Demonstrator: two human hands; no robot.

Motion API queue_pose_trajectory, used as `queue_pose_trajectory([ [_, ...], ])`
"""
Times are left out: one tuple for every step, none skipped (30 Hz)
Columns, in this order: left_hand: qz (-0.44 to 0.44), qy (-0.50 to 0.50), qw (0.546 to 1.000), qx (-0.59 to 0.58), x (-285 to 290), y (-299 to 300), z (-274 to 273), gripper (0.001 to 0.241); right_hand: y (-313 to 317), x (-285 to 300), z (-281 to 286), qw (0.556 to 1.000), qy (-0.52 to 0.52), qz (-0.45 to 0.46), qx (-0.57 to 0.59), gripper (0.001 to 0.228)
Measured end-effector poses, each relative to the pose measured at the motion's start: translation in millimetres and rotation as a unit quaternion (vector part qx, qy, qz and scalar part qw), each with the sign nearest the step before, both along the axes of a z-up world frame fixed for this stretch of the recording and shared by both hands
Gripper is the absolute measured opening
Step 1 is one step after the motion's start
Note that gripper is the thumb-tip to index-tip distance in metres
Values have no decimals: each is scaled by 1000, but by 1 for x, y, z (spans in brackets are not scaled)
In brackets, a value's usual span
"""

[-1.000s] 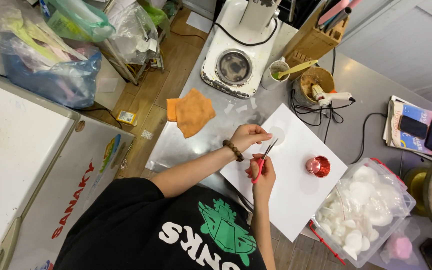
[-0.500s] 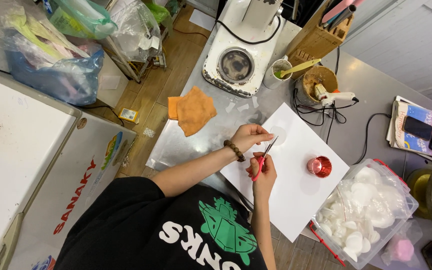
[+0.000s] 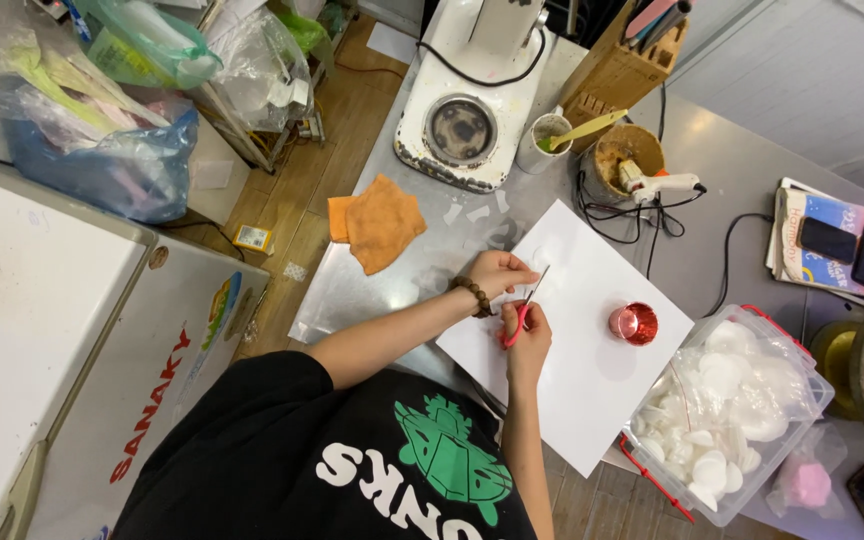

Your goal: Cutting out circular shapes from sheets of rice paper using scissors on a prep table.

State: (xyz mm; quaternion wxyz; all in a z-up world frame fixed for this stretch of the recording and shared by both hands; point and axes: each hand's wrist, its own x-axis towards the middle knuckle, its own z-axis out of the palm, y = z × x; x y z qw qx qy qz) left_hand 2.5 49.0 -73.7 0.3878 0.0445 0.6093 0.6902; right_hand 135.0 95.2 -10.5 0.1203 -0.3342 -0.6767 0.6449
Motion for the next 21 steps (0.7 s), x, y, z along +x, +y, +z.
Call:
queue_pose_trajectory([
  [-2,6,1000,1,-1,2,-4,29,1,-2,-3,1000,6,-2,1,24],
  [6,0,1000,3,-2,4,-8,28,2,-4,-5,1000,-4,-8,-3,24],
  [15,-9,1000,5,-1,7,-13,27,3,-4,-7,1000,-17,-14,-8,24],
  [14,-6,1000,7,-3,7,-12,27,5,-6,-7,1000,-14,-15,-6,24],
  [15,-21,1000,10,-3,7,-11,27,8,-7,-6,1000,-10,-8,-16,25],
  [17,-36,999,14,-3,7,-11,26,10,-9,-6,1000,-7,-2,-26,26],
  [19,-36,999,15,-4,7,-10,26,12,-10,-8,1000,-7,0,-25,26],
  [14,-42,999,2,-5,6,-8,26,14,-11,-11,1000,-1,3,-31,27],
  [11,-51,999,-12,-3,4,-8,25,14,-10,-14,999,3,8,-39,28],
  [15,-53,998,-12,-6,4,-11,25,16,-11,-12,999,0,12,-39,28],
  [19,-40,999,1,-6,1,-14,26,15,-8,-10,999,1,11,-43,26],
  [24,-27,999,13,-6,-1,-19,27,15,-6,-9,999,3,11,-47,25],
  [29,-33,999,10,-11,-10,-18,27,19,1,-15,999,-3,15,-51,25],
  [48,4,999,25,-17,-20,-17,26,23,8,-21,999,5,17,-30,24],
  [67,43,996,41,-23,-30,-16,26,28,13,-26,1000,15,20,-10,23],
  [72,39,996,37,-31,-45,-35,26,31,21,-26,1000,10,25,-13,23],
  [99,66,992,44,-40,-61,-53,21,35,28,-26,1000,3,10,0,22],
  [126,94,986,51,-48,-77,-71,15,38,34,-25,1000,-4,-5,14,21],
  [132,92,986,48,-51,-85,-103,15,40,40,-23,1000,-7,1,12,21],
  [119,82,989,-9,-53,-93,-134,15,41,46,-21,1000,-2,-12,11,20],
  [105,72,990,-65,-55,-101,-165,17,42,52,-18,1000,3,-25,10,20],
])
